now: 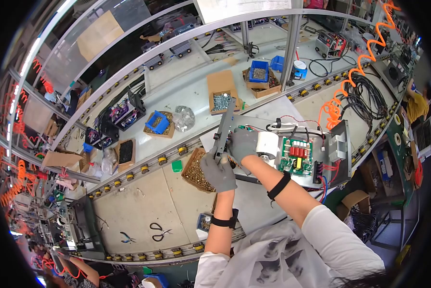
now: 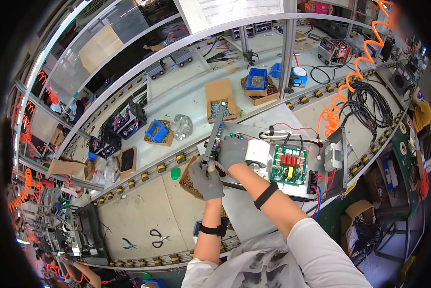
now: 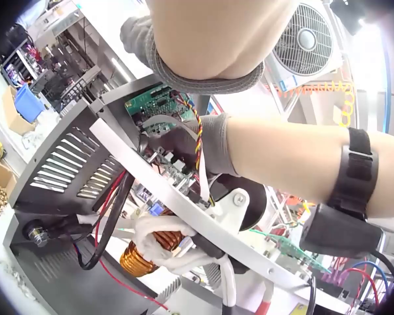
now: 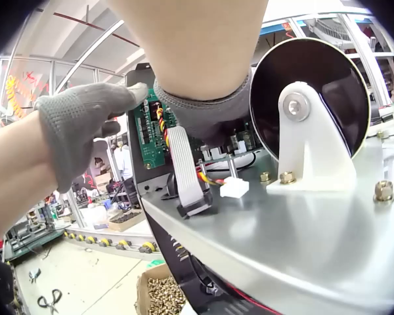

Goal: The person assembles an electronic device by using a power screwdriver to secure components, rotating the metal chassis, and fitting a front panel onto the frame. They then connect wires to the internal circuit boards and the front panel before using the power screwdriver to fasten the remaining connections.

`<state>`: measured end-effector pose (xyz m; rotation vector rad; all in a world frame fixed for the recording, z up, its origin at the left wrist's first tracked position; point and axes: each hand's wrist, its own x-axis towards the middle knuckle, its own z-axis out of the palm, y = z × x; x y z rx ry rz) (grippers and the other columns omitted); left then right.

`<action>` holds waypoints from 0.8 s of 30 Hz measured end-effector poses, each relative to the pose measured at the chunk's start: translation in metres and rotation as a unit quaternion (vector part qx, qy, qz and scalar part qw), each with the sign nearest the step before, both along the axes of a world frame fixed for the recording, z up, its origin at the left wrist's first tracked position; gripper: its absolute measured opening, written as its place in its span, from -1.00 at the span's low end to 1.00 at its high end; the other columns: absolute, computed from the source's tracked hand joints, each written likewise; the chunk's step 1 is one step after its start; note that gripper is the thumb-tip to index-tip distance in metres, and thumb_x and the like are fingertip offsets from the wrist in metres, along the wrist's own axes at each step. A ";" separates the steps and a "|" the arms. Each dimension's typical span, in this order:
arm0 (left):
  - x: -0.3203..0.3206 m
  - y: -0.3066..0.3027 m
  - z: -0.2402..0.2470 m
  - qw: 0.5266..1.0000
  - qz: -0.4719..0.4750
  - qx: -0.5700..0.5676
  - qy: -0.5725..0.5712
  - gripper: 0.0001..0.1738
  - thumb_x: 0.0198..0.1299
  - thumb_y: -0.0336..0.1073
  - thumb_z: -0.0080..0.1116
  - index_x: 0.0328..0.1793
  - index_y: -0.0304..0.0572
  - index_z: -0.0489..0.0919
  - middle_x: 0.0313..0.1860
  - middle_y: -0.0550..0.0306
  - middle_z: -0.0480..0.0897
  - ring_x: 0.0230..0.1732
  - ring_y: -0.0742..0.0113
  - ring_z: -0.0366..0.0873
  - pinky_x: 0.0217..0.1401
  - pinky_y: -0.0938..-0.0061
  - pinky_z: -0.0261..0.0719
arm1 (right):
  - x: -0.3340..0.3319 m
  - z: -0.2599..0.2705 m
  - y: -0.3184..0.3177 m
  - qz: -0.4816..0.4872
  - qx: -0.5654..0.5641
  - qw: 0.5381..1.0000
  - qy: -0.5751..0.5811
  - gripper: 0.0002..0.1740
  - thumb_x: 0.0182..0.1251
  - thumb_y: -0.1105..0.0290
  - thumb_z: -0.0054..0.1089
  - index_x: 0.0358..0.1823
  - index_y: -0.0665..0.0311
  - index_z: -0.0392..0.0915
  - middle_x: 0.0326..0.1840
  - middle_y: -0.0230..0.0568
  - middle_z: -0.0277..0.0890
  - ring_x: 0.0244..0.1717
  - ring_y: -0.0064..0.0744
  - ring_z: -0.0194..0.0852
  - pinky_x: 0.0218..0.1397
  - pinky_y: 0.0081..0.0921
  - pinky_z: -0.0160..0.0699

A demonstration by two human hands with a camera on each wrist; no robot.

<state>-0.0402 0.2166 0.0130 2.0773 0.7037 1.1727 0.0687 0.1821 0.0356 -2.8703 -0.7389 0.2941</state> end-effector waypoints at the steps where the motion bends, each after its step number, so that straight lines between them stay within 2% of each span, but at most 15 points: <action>1: 0.000 -0.001 -0.004 1.000 -0.002 0.000 0.001 -0.49 0.21 -0.03 0.06 0.02 -0.40 0.46 -0.18 -0.13 0.47 -0.07 -0.10 0.40 0.01 0.14 0.33 | 0.000 -0.003 0.000 -0.010 0.013 1.000 -0.001 -0.70 0.26 0.11 0.05 -0.17 0.10 0.64 -0.11 -0.30 0.54 0.01 -0.30 0.51 0.04 -0.24 0.33; 4: -0.002 -0.006 -0.006 1.000 0.019 -0.009 0.009 -0.58 0.22 -0.11 0.07 -0.01 -0.37 0.48 -0.19 -0.14 0.48 -0.11 -0.09 0.40 -0.02 0.14 0.34 | -0.002 -0.010 0.001 -0.039 0.067 0.997 0.001 -0.70 0.22 0.13 0.10 -0.18 0.13 0.64 -0.08 -0.27 0.53 0.03 -0.26 0.49 0.04 -0.23 0.33; 6: -0.003 -0.014 -0.011 0.987 0.101 0.122 -0.022 -0.69 0.18 -0.30 0.08 -0.02 -0.36 0.49 -0.19 -0.17 0.47 -0.14 -0.02 0.41 -0.13 0.22 0.44 | -0.005 -0.009 0.001 -0.044 0.073 0.996 -0.003 -0.70 0.21 0.14 0.11 -0.19 0.15 0.64 -0.09 -0.25 0.53 0.04 -0.24 0.48 0.06 -0.22 0.32; 9: -0.004 -0.022 -0.017 0.984 0.082 0.106 -0.116 -0.77 0.19 -0.34 0.07 -0.09 -0.33 0.51 -0.21 -0.15 0.52 -0.20 0.03 0.41 -0.12 0.25 0.44 | -0.009 -0.013 0.003 -0.060 0.085 0.994 -0.031 -0.72 0.18 0.15 0.14 -0.23 0.16 0.64 -0.13 -0.25 0.54 0.04 -0.25 0.46 0.08 -0.23 0.28; 10: -0.009 -0.022 -0.018 0.984 0.082 0.107 -0.115 -0.77 0.19 -0.34 0.07 -0.09 -0.33 0.51 -0.21 -0.15 0.52 -0.20 0.03 0.41 -0.12 0.25 0.44 | -0.010 -0.015 0.004 -0.069 0.089 0.992 -0.054 -0.73 0.16 0.15 0.14 -0.26 0.15 0.65 -0.17 -0.26 0.54 0.01 -0.27 0.46 0.10 -0.26 0.27; 12: -0.019 -0.021 -0.019 0.994 -0.076 0.041 -0.073 -0.75 0.21 -0.27 0.14 -0.07 -0.28 0.55 -0.31 -0.01 0.50 -0.36 0.21 0.41 -0.23 0.39 0.39 | -0.015 -0.010 -0.002 -0.054 0.083 0.993 -0.056 -0.74 0.12 0.15 0.16 -0.28 0.13 0.65 -0.21 -0.29 0.54 -0.03 -0.31 0.46 0.08 -0.28 0.27; 13: -0.019 -0.022 -0.018 0.994 -0.074 0.042 -0.073 -0.75 0.21 -0.27 0.14 -0.07 -0.28 0.55 -0.31 -0.01 0.50 -0.36 0.21 0.41 -0.23 0.39 0.39 | -0.017 -0.009 -0.007 -0.037 0.076 0.995 -0.061 -0.75 0.07 0.15 0.18 -0.31 0.12 0.65 -0.25 -0.32 0.53 -0.07 -0.35 0.46 0.06 -0.30 0.27; 14: -0.020 -0.025 -0.015 0.996 -0.087 0.000 -0.026 -0.73 0.22 -0.26 0.13 -0.05 -0.29 0.57 -0.30 -0.02 0.55 -0.38 0.21 0.46 -0.25 0.38 0.42 | -0.016 -0.034 -0.011 -0.007 0.107 0.981 -0.161 -0.77 -0.02 0.22 0.19 -0.31 0.10 0.63 -0.31 -0.39 0.51 -0.15 -0.39 0.44 0.01 -0.33 0.28; 15: -0.020 -0.026 -0.014 0.994 -0.100 -0.043 0.022 -0.71 0.24 -0.25 0.12 -0.03 -0.29 0.59 -0.30 -0.02 0.59 -0.39 0.20 0.51 -0.27 0.38 0.45 | -0.018 -0.038 -0.017 -0.006 0.108 0.981 -0.160 -0.77 -0.02 0.22 0.19 -0.31 0.10 0.63 -0.31 -0.39 0.51 -0.15 -0.39 0.44 0.01 -0.33 0.28; 16: -0.014 -0.023 -0.014 0.996 -0.082 -0.019 0.020 -0.65 0.26 -0.17 0.10 0.03 -0.27 0.60 -0.24 -0.09 0.66 -0.32 0.16 0.61 -0.29 0.36 0.51 | -0.019 -0.042 -0.022 0.034 0.139 0.961 -0.237 -0.77 -0.04 0.26 0.18 -0.30 0.10 0.62 -0.32 -0.41 0.50 -0.16 -0.40 0.44 0.00 -0.33 0.28; 17: -0.010 -0.021 -0.010 0.996 -0.083 -0.021 0.022 -0.65 0.26 -0.17 0.10 0.03 -0.27 0.60 -0.24 -0.09 0.66 -0.32 0.16 0.61 -0.29 0.36 0.51 | -0.021 -0.045 -0.026 0.072 0.168 0.933 -0.310 -0.76 -0.06 0.30 0.17 -0.29 0.10 0.61 -0.34 -0.43 0.50 -0.17 -0.40 0.44 -0.01 -0.33 0.27; 18: -0.007 -0.021 -0.003 0.993 -0.078 -0.061 0.062 -0.63 0.27 -0.14 0.08 0.04 -0.24 0.60 -0.21 -0.12 0.66 -0.29 0.15 0.63 -0.28 0.34 0.51 | -0.025 -0.024 -0.036 0.096 0.227 0.922 -0.300 -0.77 -0.04 0.36 0.14 -0.28 0.12 0.59 -0.37 -0.42 0.48 -0.24 -0.40 0.43 -0.05 -0.35 0.27; 20: -0.001 -0.025 0.005 0.987 -0.074 -0.104 0.101 -0.62 0.27 -0.10 0.07 0.05 -0.21 0.60 -0.18 -0.15 0.66 -0.25 0.14 0.65 -0.28 0.32 0.52 | -0.027 -0.017 -0.042 0.111 0.237 0.910 -0.320 -0.77 -0.04 0.36 0.14 -0.28 0.13 0.59 -0.39 -0.41 0.46 -0.26 -0.40 0.43 -0.08 -0.36 0.28; 22: 0.007 -0.029 0.010 0.975 -0.010 -0.143 0.170 -0.59 0.25 -0.03 0.09 0.07 -0.12 0.61 -0.30 -0.11 0.66 -0.36 0.18 0.64 -0.31 0.32 0.52 | -0.026 -0.016 -0.047 0.125 0.250 0.897 -0.344 -0.77 -0.05 0.36 0.14 -0.29 0.15 0.59 -0.40 -0.41 0.45 -0.27 -0.40 0.42 -0.10 -0.36 0.28; 24: 0.009 -0.027 0.015 0.974 -0.011 -0.157 0.161 -0.57 0.26 0.02 0.04 0.09 -0.06 0.60 -0.29 -0.09 0.67 -0.32 0.10 0.65 -0.27 0.31 0.54 | -0.025 -0.018 -0.057 0.168 0.260 0.888 -0.341 -0.77 -0.05 0.37 0.14 -0.30 0.17 0.59 -0.43 -0.40 0.42 -0.31 -0.41 0.42 -0.15 -0.35 0.29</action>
